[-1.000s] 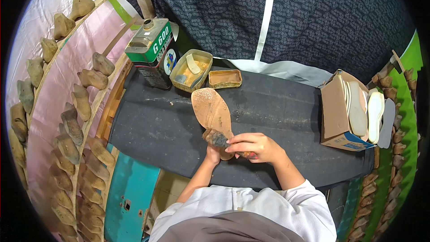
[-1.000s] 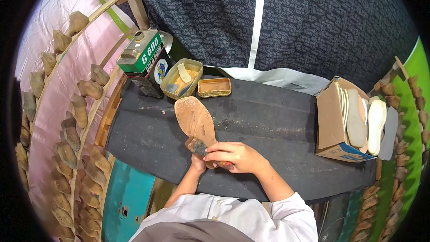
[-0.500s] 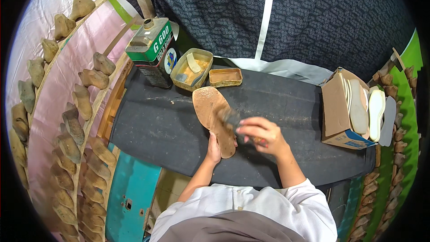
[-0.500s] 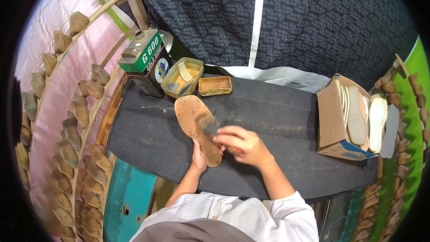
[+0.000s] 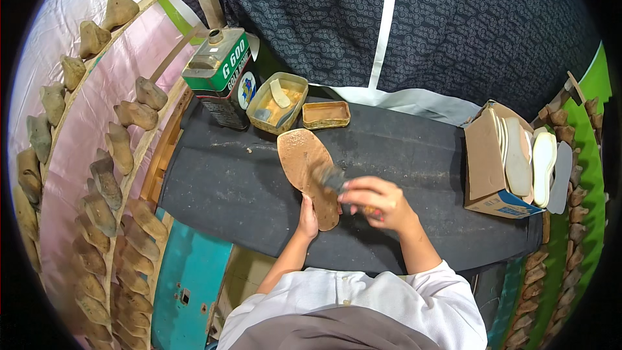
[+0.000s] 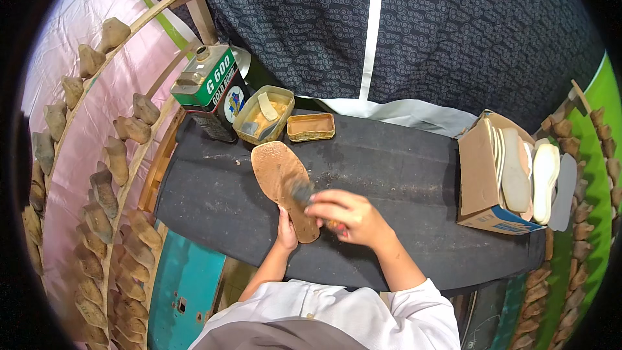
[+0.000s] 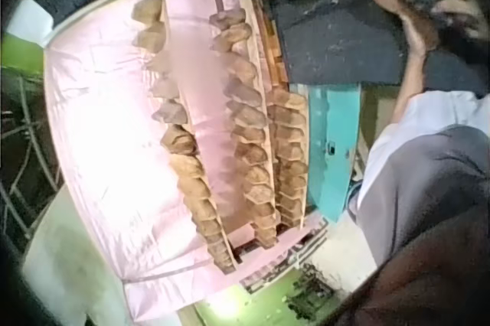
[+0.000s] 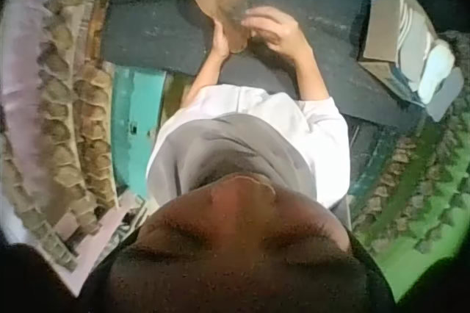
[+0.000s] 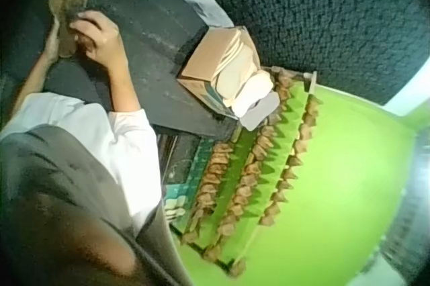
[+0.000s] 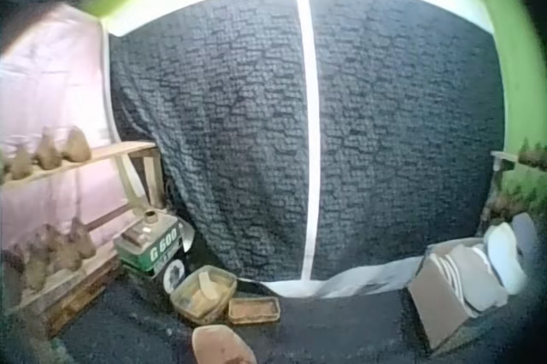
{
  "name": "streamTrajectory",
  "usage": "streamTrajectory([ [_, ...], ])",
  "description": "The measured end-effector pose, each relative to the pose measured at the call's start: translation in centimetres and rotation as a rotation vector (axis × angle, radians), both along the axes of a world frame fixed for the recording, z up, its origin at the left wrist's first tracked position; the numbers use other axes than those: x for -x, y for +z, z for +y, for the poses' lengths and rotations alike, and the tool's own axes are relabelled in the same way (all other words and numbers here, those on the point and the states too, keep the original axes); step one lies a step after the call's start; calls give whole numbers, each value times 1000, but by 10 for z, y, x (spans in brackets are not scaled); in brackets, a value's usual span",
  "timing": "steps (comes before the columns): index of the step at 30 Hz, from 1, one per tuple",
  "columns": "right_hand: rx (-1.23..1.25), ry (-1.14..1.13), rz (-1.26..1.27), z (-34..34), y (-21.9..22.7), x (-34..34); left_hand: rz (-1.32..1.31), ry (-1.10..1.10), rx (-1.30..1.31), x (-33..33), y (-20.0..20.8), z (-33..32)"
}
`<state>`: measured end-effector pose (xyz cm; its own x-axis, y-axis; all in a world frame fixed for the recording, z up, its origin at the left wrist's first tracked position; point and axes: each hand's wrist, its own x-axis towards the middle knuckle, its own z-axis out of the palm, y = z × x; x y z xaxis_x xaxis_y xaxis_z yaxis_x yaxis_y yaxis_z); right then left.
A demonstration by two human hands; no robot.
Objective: The person takes shoe soles from a cardboard box, applies adhesive to each sole using a brush, and stacks the glued soles into a basket.
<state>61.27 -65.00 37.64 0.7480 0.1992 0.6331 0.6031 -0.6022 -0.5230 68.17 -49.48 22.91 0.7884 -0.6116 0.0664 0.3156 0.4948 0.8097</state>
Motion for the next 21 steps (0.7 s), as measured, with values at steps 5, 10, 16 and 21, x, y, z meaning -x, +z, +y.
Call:
streamTrajectory([
  [5,-46,85,94,6,2,4,112,3,12,-4,-15,4],
  [10,-115,-112,-3,5,-6,-1,-29,-22,2,-3,-14,0],
  [16,-131,83,88,13,4,0,92,128,-52,-4,-21,3],
  [21,-154,-226,-8,11,0,-9,0,7,14,0,4,0],
])
